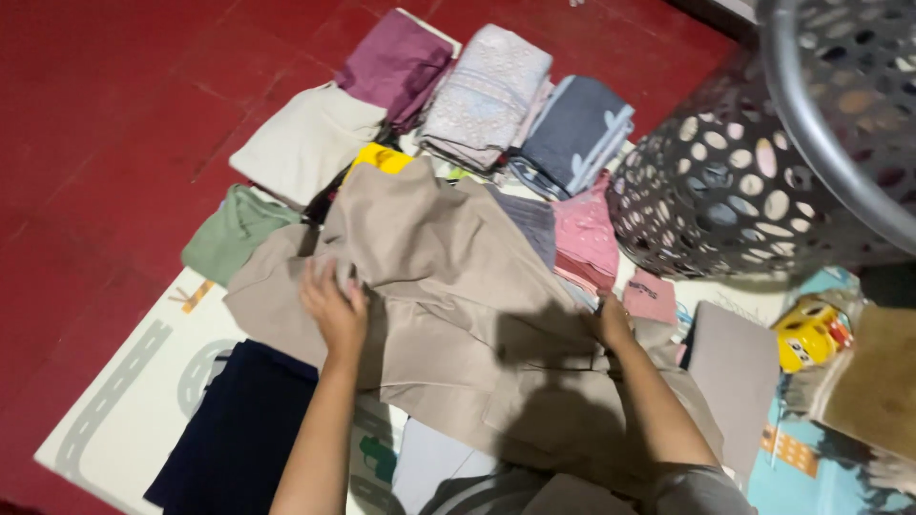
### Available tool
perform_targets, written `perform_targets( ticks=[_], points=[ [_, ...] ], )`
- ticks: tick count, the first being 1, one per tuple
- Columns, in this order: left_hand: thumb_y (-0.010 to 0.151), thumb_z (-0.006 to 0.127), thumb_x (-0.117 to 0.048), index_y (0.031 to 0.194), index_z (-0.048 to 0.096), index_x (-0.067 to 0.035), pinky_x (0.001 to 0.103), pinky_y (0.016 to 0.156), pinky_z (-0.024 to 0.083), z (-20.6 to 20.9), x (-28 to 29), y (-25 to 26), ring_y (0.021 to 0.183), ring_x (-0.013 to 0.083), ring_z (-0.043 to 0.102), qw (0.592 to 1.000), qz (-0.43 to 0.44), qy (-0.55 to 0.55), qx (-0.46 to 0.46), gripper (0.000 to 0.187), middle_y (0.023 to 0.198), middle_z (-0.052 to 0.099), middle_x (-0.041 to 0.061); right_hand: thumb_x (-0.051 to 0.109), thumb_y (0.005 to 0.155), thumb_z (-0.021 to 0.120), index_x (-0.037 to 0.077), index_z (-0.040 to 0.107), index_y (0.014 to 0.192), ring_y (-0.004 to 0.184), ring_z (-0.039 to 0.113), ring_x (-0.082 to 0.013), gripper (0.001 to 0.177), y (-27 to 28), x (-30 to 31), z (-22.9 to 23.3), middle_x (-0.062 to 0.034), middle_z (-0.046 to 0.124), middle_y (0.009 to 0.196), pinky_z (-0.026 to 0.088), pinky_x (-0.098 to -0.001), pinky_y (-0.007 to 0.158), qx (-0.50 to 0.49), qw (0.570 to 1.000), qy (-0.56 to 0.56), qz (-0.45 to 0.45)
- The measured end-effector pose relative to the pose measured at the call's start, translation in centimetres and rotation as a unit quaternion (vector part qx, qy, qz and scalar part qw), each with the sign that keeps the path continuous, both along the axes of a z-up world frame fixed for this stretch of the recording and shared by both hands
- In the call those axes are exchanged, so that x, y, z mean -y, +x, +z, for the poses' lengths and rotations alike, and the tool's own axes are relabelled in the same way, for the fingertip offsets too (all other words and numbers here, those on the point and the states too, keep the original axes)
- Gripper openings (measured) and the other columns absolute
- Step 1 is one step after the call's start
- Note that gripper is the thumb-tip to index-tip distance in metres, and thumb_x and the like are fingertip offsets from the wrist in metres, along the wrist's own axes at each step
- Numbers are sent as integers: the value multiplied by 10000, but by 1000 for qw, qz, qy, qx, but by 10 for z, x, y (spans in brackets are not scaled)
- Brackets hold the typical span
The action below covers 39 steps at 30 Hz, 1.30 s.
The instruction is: The recorder is folding multiple pieces of clothing and stacking them neatly.
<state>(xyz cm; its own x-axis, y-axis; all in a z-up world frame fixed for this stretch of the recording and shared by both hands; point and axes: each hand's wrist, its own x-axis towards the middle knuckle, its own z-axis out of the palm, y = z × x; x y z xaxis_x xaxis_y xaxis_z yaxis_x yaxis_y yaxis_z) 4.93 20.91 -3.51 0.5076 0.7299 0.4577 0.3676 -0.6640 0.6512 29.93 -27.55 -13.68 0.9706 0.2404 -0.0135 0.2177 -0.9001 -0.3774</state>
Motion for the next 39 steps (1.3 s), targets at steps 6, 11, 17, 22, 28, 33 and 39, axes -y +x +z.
perform_targets(
  ticks=[6, 11, 17, 22, 28, 33, 39],
  points=[
    [909, 690, -129, 1308, 627, -97, 544, 1159, 354, 14, 46, 101, 1382, 465, 457, 963, -262, 57, -22, 405, 1481, 490, 229, 352, 777, 835, 52, 583, 1237, 770, 671, -299, 603, -31, 15, 45, -193, 669, 879, 559, -414, 641, -156, 967, 199, 17],
    [909, 686, -259, 1311, 604, -101, 531, 1180, 319, -21, 62, 184, 1433, 352, 446, 915, -320, 199, -146, 439, 1471, 539, 152, 292, 876, 790, 99, 748, 992, 823, 688, -342, 228, -32, 41, 29, -110, 714, 864, 519, -483, 813, -22, 981, 4, 195],
    [948, 539, -422, 1430, 536, -113, 557, 1215, 181, -89, 34, 259, 1469, 348, 375, 887, -227, 303, -266, 572, 1527, 498, 163, 247, 832, 759, 94, 679, 869, 851, 611, -304, 176, -61, 32, 76, -148, 635, 910, 488, -416, 738, 139, 964, 135, 180],
    [1055, 413, -508, 1483, 543, -64, 586, 1263, 71, -89, 34, 293, 1482, 340, 385, 848, -193, 229, -437, 630, 1521, 533, 171, 214, 983, 668, 63, 639, 998, 756, 525, -148, 155, -63, 52, 59, -62, 554, 823, 464, -314, 694, -145, 939, 310, 24],
    [987, 451, -634, 1368, 619, -75, 606, 1203, 42, -98, 30, 312, 1430, 391, 373, 820, -188, 126, -525, 697, 1483, 514, 219, 249, 1021, 612, 84, 625, 1091, 699, 529, -93, 179, -58, 49, 105, -13, 598, 846, 465, -290, 603, -127, 949, 289, 25],
    [810, 667, -605, 1240, 694, -169, 590, 1139, 156, -93, 30, 318, 1362, 430, 398, 835, -188, 79, -510, 613, 1421, 521, 225, 286, 967, 601, 136, 635, 1123, 496, 465, -163, 220, -56, 28, 158, 8, 610, 799, 399, -334, 443, -298, 907, 261, -140],
    [926, 686, -418, 1069, 771, -159, 530, 1012, 452, -66, 21, 317, 1173, 386, 610, 887, -224, 40, -401, 308, 1181, 706, 167, 238, 968, 675, 102, 680, 1096, 673, 552, -80, 187, -54, 51, 104, -3, 646, 800, 474, -279, 580, -109, 948, 299, -10]
  ],
)
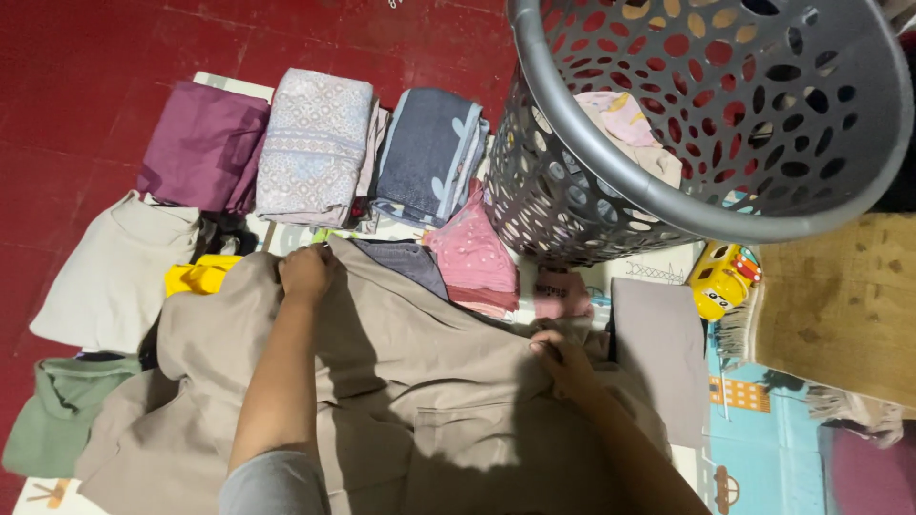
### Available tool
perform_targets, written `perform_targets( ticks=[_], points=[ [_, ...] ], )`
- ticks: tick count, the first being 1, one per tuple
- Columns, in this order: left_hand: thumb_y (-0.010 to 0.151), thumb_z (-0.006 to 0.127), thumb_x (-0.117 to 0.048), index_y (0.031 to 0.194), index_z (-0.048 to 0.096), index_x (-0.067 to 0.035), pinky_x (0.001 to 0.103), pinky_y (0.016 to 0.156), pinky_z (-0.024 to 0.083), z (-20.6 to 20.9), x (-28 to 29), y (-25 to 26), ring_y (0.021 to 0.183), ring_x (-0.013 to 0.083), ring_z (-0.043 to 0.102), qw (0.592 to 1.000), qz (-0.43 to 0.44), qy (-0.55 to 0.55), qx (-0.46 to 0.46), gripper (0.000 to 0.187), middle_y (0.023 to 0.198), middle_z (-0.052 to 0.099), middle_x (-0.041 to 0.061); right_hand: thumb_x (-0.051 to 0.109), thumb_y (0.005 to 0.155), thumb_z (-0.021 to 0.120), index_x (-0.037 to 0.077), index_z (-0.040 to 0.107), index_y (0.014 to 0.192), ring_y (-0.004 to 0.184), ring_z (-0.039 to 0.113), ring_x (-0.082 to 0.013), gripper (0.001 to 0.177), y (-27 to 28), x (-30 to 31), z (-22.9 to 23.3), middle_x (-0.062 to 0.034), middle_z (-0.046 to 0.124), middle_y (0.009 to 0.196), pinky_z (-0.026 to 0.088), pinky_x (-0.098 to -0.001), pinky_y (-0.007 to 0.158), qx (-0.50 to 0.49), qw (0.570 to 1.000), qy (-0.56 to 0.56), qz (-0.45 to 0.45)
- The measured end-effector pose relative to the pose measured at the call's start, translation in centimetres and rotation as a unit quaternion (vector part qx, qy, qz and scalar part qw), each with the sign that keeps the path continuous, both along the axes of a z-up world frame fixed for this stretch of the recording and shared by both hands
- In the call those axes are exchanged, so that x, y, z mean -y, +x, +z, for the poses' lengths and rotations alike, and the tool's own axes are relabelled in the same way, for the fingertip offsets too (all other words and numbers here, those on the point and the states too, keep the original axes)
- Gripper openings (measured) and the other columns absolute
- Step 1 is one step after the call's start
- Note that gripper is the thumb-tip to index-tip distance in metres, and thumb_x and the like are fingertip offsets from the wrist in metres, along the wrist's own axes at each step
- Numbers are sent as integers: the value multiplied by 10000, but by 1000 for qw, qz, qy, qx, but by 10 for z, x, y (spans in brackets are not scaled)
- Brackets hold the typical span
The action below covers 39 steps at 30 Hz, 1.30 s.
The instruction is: The recorder is folding multiple pieces of clothing and stacking them neatly.
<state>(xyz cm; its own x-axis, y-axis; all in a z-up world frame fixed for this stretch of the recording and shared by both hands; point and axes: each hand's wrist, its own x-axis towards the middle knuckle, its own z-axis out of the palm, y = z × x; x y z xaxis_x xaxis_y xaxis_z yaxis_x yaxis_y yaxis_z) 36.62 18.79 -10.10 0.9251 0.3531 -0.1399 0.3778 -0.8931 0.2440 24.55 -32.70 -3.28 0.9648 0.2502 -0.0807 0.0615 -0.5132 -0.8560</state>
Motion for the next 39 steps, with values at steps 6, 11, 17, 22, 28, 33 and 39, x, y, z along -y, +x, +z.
perform_targets(
  ticks=[6, 11, 17, 22, 28, 33, 39],
  points=[
    [954, 667, -322, 1015, 743, -102, 514, 842, 522, 56, 7, -7, 951, 398, 674, 979, -37, -120, 159, 241, 1005, 723, 172, 217, 979, 690, 88, 718, 1034, 638, 512, -89, 142, 3, -1, -3, -7, 619, 730, 427, -282, 591, 31, 999, -23, 28],
    [1029, 589, -236, 1041, 651, -77, 507, 858, 523, 77, 10, 2, 966, 419, 666, 931, -60, -144, 330, 171, 1003, 707, 216, 230, 960, 680, 76, 683, 1066, 610, 494, -79, 187, -2, 2, -9, 37, 624, 759, 423, -267, 544, -30, 999, 10, 6],
    [1113, 474, -344, 1230, 548, -120, 582, 726, 480, 175, 24, 2, 828, 497, 662, 969, -29, -114, 218, 264, 872, 709, 259, 297, 943, 648, 122, 658, 1110, 426, 472, -201, 242, -6, -20, 51, -50, 612, 707, 382, -362, 416, -220, 968, -26, -116],
    [1052, 518, -439, 1186, 584, -122, 559, 696, 517, 188, -1, 20, 821, 449, 692, 995, -40, -4, 86, 351, 885, 718, 257, 320, 957, 668, 108, 697, 1107, 561, 575, -154, 261, -3, 0, 12, -53, 664, 773, 491, -320, 524, -62, 993, -54, -84],
    [909, 749, -367, 1071, 758, -95, 398, 740, 523, 204, -46, 17, 836, 229, 658, 954, -112, -275, -37, 317, 939, 755, 90, 299, 959, 685, 84, 709, 1104, 834, 697, -148, 261, 9, 14, -31, -83, 747, 897, 546, -302, 778, -8, 996, -52, -76],
    [812, 825, -244, 1141, 811, -122, 307, 734, 484, 266, -47, 2, 834, 125, 624, 885, -183, -402, -149, 352, 943, 768, 25, 291, 957, 721, 105, 708, 1143, 907, 711, -166, 263, 12, 28, -35, -63, 760, 985, 568, -330, 838, 26, 998, -29, -53],
    [879, 685, -40, 1064, 775, -39, 402, 803, 535, 230, -74, 20, 923, 306, 686, 970, -215, -53, 102, 205, 1001, 730, 177, 213, 815, 817, 189, 506, 1387, 912, 713, -228, 651, 26, 31, 60, -7, 603, 1206, 648, -440, 716, -354, 923, -138, 70]
  ],
)
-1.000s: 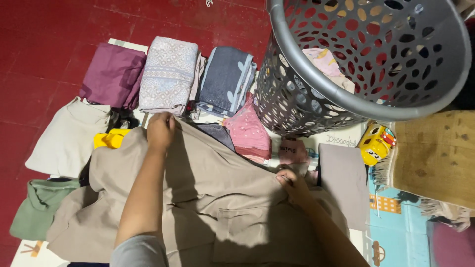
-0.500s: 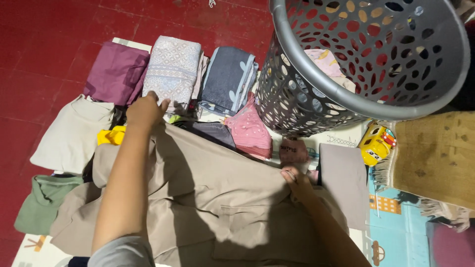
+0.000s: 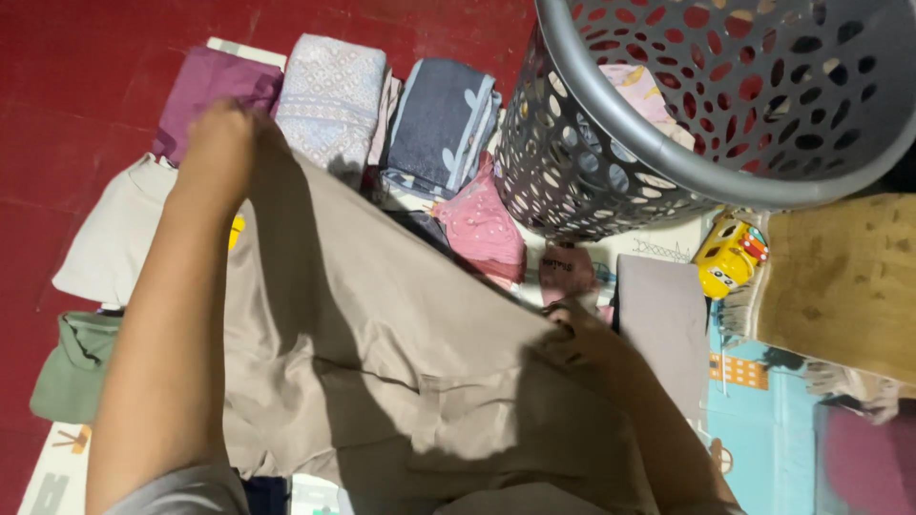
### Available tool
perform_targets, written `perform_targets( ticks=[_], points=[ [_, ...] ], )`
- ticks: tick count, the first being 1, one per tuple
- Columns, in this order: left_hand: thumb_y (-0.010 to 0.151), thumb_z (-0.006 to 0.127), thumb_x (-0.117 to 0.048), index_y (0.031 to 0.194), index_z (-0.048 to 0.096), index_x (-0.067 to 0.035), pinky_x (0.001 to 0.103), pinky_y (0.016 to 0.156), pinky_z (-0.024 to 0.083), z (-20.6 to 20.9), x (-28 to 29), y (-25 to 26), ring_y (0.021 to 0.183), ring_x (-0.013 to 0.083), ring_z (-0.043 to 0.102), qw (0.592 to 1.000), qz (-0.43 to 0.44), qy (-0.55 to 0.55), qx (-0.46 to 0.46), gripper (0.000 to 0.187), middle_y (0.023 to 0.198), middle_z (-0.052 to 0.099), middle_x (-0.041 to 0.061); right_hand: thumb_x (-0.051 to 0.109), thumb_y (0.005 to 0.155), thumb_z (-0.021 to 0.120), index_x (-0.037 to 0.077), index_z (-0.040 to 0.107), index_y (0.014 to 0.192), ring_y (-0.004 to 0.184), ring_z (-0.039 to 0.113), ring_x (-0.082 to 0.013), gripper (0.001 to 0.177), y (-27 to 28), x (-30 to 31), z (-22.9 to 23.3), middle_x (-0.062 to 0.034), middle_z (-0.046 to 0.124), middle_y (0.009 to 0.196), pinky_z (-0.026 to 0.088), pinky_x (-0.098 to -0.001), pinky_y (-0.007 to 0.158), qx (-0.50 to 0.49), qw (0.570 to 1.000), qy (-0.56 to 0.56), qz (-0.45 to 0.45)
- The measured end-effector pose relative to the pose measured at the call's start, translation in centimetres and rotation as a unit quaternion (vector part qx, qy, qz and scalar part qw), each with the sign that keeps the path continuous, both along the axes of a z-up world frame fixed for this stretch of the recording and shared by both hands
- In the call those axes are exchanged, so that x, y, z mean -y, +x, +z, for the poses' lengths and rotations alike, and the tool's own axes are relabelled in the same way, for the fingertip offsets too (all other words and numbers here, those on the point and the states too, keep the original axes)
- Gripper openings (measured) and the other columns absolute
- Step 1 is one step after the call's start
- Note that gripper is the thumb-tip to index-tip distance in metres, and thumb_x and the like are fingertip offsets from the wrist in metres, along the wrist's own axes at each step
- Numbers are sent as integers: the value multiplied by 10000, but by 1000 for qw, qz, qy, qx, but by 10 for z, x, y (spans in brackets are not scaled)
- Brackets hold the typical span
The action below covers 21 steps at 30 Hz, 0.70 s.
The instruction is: The recorder is folding multiple pieces of clothing and stacking them neatly.
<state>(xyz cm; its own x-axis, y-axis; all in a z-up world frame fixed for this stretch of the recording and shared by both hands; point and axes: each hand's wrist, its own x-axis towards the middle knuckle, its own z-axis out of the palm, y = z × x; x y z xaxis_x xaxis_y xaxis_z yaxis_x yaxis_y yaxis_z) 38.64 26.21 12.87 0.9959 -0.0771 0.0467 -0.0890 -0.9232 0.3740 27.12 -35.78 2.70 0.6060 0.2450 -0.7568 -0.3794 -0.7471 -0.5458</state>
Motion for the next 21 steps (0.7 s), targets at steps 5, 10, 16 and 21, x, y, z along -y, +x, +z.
perform_targets(
  ticks=[5, 10, 16, 21],
  points=[
    [965, 650, -88, 979, 776, -60, 480, 866, 456, -23, 7, -5, 1002, 344, 627, 930, 50, 183, 313, 130, 991, 647, 152, 276, 822, 775, 54, 617, 1328, 942, 709, -199, 575, 19, 86, -74, -126, 721, 1194, 630, -348, 792, 357, 930, 62, 65],
    [886, 714, -32, 1019, 760, -64, 438, 933, 432, -33, -12, -70, 1053, 301, 587, 944, 97, 38, 313, 144, 1013, 628, 117, 215, 782, 840, 15, 682, 1234, 927, 719, -203, 519, 0, 74, 2, -136, 768, 1078, 568, -336, 831, 302, 953, -10, -34],
    [919, 746, 33, 1086, 729, -64, 350, 947, 486, 57, 8, -234, 1062, 225, 598, 931, 180, -145, 283, 193, 1088, 591, 68, 141, 763, 819, 39, 703, 1152, 925, 673, -163, 418, -57, 82, 40, -104, 738, 1081, 562, -329, 763, 354, 932, 78, 27],
    [1090, 605, 104, 1177, 664, -15, 243, 984, 552, -2, -20, -413, 1077, 128, 651, 896, 244, -293, 230, 159, 1153, 650, 67, 230, 821, 875, 166, 796, 1011, 816, 688, -152, 216, -122, 101, 37, -20, 795, 950, 581, -317, 725, 258, 962, -40, 85]
  ],
)
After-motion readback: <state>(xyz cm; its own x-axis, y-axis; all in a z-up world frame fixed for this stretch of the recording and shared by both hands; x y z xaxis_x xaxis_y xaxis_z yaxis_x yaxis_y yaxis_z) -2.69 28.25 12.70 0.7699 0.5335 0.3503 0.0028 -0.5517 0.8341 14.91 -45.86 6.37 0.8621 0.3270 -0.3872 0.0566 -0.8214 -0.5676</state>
